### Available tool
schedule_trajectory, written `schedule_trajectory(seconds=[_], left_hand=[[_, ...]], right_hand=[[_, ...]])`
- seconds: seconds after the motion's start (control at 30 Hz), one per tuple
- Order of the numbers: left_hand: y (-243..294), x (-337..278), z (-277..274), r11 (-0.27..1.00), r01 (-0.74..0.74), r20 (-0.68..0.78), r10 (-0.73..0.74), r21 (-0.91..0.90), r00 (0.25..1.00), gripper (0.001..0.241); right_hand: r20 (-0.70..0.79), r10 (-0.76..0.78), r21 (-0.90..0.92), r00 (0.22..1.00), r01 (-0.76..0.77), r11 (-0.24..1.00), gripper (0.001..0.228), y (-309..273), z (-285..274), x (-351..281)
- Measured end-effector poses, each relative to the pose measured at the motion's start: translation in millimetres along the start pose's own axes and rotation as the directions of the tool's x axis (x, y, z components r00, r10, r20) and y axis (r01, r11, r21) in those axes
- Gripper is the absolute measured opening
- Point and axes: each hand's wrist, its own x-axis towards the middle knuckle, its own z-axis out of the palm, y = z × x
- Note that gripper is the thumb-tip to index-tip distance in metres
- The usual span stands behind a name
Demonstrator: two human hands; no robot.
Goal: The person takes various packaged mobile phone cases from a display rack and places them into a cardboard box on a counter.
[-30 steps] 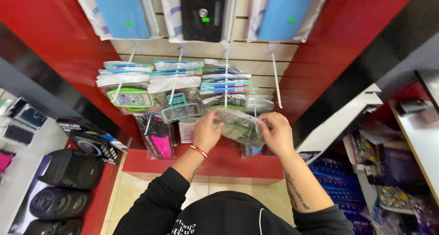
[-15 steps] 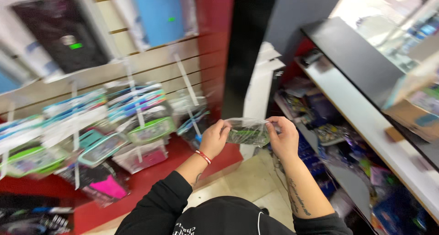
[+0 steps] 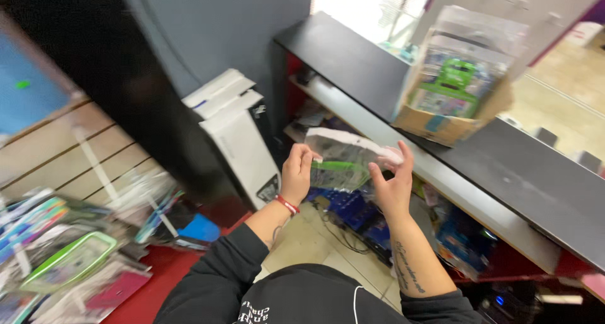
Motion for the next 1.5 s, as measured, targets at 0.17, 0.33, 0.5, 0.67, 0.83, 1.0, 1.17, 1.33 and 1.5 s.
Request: schedule_trajectory(seconds=[0.17,0.33,0.5,0.67,0.83,1.0,1.17,1.33,1.5], left_hand=[[15,42,97,0.990,-0.059,-0.008,0.059,-0.125,0.998,0.015],[56,86,170,0.979,-0.139,-0.137,0.119,-0.149,0.983,0.016],[83,132,226,0.918,-0.217,-0.196,0.158,-0.332,0.968,0.016],[80,157,271,0.924,-0.207,-0.162,0.161,-0.322,0.973,0.016],[67,179,307,0.947,-0.194,-0.084,0.179,-0.254,0.980,0.017],[38,201,332,0.985,-0.097,0.013,0.100,-0.141,0.995,0.007],[8,202,350,0.977,-0.213,0.103,0.214,-0.016,0.972,0.076],[20,176,340,0.916,-0.372,0.269,0.324,0.149,0.907,0.090],[-41,174,342,0.771,-0.391,0.524,0.089,0.502,0.847,0.024]], right_hand=[[-0.015,0.087,-0.097,0.996,-0.088,0.991,0.085,24,-72,25],[-0.258,-0.088,-0.198,0.962,0.036,0.980,0.074,54,-107,46],[0.056,-0.313,-0.525,0.948,0.294,0.799,0.039,51,-118,82],[0.097,-0.246,-0.589,0.965,0.255,0.767,0.045,60,-128,112],[0.173,-0.180,-0.665,0.968,0.250,0.703,0.048,77,-129,142],[0.258,-0.016,-0.687,0.966,0.195,0.700,0.046,105,-121,167],[0.292,0.066,-0.747,0.954,0.184,0.639,0.035,133,-119,194],[0.313,0.179,-0.829,0.933,0.177,0.530,0.049,147,-114,213],[0.333,0.297,-0.851,0.895,0.150,0.503,0.040,166,-108,220]])
